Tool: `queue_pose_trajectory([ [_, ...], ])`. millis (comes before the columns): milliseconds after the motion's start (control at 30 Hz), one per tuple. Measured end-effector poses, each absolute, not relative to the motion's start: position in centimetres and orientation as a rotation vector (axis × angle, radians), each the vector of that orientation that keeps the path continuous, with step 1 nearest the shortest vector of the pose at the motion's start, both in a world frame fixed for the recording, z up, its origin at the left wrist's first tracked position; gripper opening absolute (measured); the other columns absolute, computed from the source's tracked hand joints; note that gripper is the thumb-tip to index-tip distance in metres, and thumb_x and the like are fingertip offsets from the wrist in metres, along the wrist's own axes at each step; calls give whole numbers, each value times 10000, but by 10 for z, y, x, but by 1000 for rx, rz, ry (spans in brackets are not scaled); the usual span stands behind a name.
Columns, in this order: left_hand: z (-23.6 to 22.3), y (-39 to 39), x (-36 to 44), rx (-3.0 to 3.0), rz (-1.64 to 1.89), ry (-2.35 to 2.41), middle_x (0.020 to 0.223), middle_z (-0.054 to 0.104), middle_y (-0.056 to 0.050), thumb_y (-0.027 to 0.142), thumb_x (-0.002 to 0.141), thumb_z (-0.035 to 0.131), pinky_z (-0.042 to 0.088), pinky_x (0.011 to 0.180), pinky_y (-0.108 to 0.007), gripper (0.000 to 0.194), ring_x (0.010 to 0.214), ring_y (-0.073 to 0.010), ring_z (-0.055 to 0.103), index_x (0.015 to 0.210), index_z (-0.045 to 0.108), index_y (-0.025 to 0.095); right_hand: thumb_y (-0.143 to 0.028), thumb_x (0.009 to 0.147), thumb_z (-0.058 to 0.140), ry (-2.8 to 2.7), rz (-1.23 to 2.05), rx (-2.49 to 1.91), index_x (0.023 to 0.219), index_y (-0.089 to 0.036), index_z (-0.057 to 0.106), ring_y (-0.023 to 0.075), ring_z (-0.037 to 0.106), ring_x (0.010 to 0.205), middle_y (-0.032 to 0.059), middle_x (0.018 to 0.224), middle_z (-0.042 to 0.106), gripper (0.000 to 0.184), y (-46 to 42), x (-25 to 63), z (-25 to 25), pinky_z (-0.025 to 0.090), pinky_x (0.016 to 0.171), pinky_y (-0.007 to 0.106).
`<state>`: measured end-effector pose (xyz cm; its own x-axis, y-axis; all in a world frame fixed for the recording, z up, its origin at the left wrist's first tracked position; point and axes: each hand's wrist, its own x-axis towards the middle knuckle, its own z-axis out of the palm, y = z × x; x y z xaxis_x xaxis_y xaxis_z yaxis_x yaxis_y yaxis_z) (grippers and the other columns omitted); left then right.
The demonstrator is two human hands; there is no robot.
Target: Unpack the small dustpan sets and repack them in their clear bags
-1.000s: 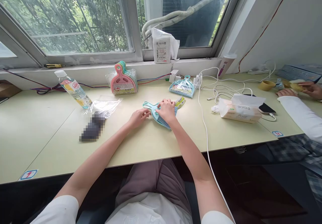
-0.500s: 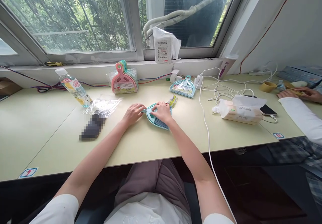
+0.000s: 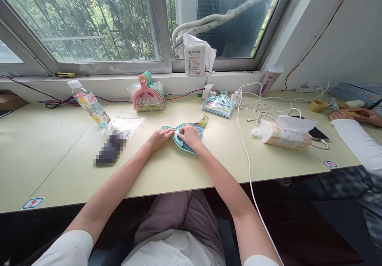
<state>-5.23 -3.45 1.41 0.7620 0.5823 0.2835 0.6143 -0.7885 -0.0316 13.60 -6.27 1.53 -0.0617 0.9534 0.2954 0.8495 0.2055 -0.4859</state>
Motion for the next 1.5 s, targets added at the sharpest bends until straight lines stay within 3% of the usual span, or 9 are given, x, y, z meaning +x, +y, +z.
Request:
queue_pose_trajectory([
  [200,21,-40,-43,-2785,-1190,-1287,1241,567,-100,150,871,468,356,1056,-424,276,1204,-247,490,1111,581,225,-338,754,632,-1768,151,-1684,816,-218,687,171,604,792,23,879,673,145,-68,132,25,422,753,292],
  [400,26,-63,-12,-3083,-2225,-1766,1441,393,-114,380,807,636,395,1034,-450,768,1285,-299,435,1450,225,293,-419,775,600,-1499,111,-1711,843,-226,680,171,612,771,15,841,680,220,-72,132,32,429,699,280],
  [567,3,-57,-9,-3470,-2227,-1955,1331,501,-105,303,663,766,503,921,-459,924,1176,-306,526,1436,258,297,-418,812,553,-1531,240,-1697,902,-248,686,185,615,739,34,845,684,233,-68,145,38,439,679,286],
  [733,-3,-29,-37,-3156,-2342,-2237,1222,554,-89,258,680,723,551,819,-394,727,1072,-259,589,1325,387,254,-426,811,538,-1103,79,-1775,1068,-183,632,267,578,1015,154,1156,614,366,-51,204,33,446,825,381],
  [867,10,-23,-50,-3083,-2552,-2180,1167,582,-57,234,686,687,550,792,-355,630,1001,-219,610,1268,447,261,-503,725,629,-949,367,-1792,1175,-187,569,264,555,1089,141,1193,602,553,-36,247,12,430,901,392],
  [1100,23,-29,-52,-2984,-2675,-2248,1146,618,-54,241,674,664,533,858,-377,588,1020,-233,608,1242,516,270,-598,620,684,-922,761,-1416,1166,-156,571,197,615,843,91,933,677,712,-27,237,2,468,748,314],
  [1233,18,-24,-53,-2845,-2768,-2293,1104,638,-56,235,650,669,560,754,-343,606,955,-225,635,1240,535,274,-564,564,734,-867,730,-1322,953,-146,629,116,530,620,7,714,622,581,-34,232,14,440,610,259],
  [1400,18,-23,-51,-2691,-2758,-2440,1062,651,-49,204,632,674,557,695,-293,587,890,-195,647,1202,547,264,-566,702,628,-649,429,-1238,904,-184,608,92,497,563,29,808,625,433,-45,237,31,421,493,236],
  [1500,22,-26,-49,-2723,-2732,-2478,1081,645,-44,189,636,677,550,715,-285,564,902,-188,644,1179,543,264,-519,697,673,-695,550,-1201,905,-196,605,82,506,545,24,817,637,390,-50,229,39,427,468,219],
])
